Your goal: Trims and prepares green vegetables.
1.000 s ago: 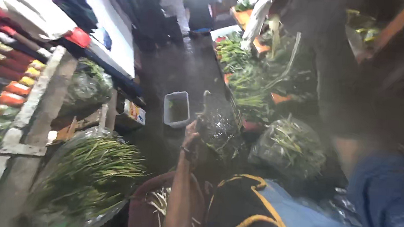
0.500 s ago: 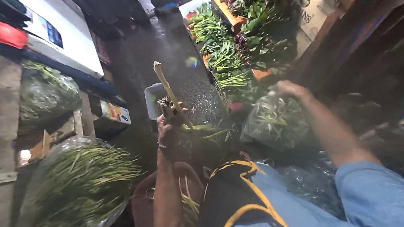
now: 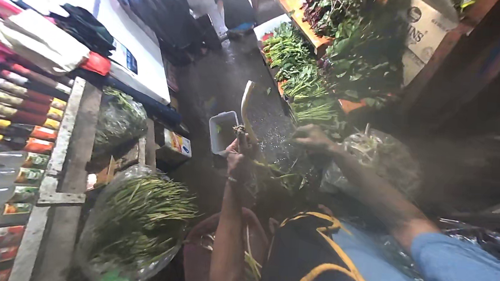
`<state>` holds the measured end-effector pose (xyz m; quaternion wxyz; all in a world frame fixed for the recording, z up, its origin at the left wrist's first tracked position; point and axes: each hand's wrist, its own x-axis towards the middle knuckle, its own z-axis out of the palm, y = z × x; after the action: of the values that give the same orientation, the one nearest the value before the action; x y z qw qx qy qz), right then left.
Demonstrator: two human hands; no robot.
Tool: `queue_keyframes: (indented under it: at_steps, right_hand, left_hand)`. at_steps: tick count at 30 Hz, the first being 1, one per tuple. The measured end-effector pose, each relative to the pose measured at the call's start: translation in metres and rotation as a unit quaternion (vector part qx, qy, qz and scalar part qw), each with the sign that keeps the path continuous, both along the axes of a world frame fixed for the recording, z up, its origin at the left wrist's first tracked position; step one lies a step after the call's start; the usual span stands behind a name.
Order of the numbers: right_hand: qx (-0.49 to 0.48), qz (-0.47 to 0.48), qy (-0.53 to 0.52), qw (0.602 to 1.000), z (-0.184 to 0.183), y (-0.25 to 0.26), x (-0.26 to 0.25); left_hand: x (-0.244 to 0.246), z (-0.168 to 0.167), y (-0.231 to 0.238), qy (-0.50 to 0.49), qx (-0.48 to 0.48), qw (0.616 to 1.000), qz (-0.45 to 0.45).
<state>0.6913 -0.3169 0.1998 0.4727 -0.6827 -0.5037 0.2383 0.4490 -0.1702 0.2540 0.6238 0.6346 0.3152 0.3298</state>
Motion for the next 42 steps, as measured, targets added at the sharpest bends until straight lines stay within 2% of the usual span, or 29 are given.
queue_keyframes:
  at_steps: [3, 5, 8, 13, 15, 17, 19, 22, 27, 30, 35, 40, 42]
  right_hand:
    - [0.044, 0.120, 0.073, 0.989, 0.030, 0.027, -0.043]
    - [0.041, 0.161, 0.109, 0.980, 0.048, 0.034, -0.059]
    - [0.040, 0.152, 0.134, 0.978, 0.054, 0.041, -0.076]
    - [0.047, 0.103, 0.145, 0.983, 0.057, 0.050, -0.096]
    - [0.065, 0.119, 0.096, 0.986, 0.054, 0.052, -0.104]
    - [0.087, 0.125, -0.016, 0.988, 0.049, 0.053, -0.113]
    - [0.089, 0.090, -0.103, 0.987, 0.045, 0.052, -0.122]
    - [0.087, 0.056, -0.121, 0.987, 0.047, 0.051, -0.127]
    - [0.107, 0.076, -0.052, 0.990, 0.055, 0.052, -0.113]
    - [0.082, 0.105, -0.006, 0.991, 0.063, 0.053, -0.106]
    - [-0.008, 0.104, 0.096, 0.990, 0.070, 0.057, -0.103]
    - [-0.030, 0.109, 0.171, 0.979, 0.067, 0.061, -0.098]
    - [-0.041, 0.114, 0.235, 0.964, 0.069, 0.061, -0.099]
  left_hand:
    - [0.001, 0.002, -0.003, -0.008, -0.011, 1.000, 0.020]
    - [0.000, 0.005, -0.003, -0.024, -0.023, 0.999, 0.029]
    - [-0.003, 0.014, -0.006, -0.053, -0.047, 0.997, 0.044]
    - [-0.002, 0.023, -0.016, -0.078, -0.082, 0.985, 0.129]
    - [0.000, 0.020, -0.016, -0.079, -0.085, 0.981, 0.156]
    - [0.001, 0.016, -0.014, -0.069, -0.088, 0.979, 0.173]
    - [0.003, 0.016, -0.014, -0.061, -0.090, 0.977, 0.183]
    - [0.003, 0.022, -0.017, -0.045, -0.085, 0.980, 0.177]
    - [-0.008, 0.022, -0.014, -0.083, -0.067, 0.990, 0.095]
    - [-0.010, 0.020, -0.009, -0.104, -0.056, 0.990, 0.074]
    - [-0.012, 0.019, -0.004, -0.078, -0.044, 0.993, 0.081]
    - [-0.011, 0.015, -0.002, -0.058, -0.061, 0.992, 0.089]
    - [-0.008, 0.021, -0.004, -0.044, -0.075, 0.990, 0.113]
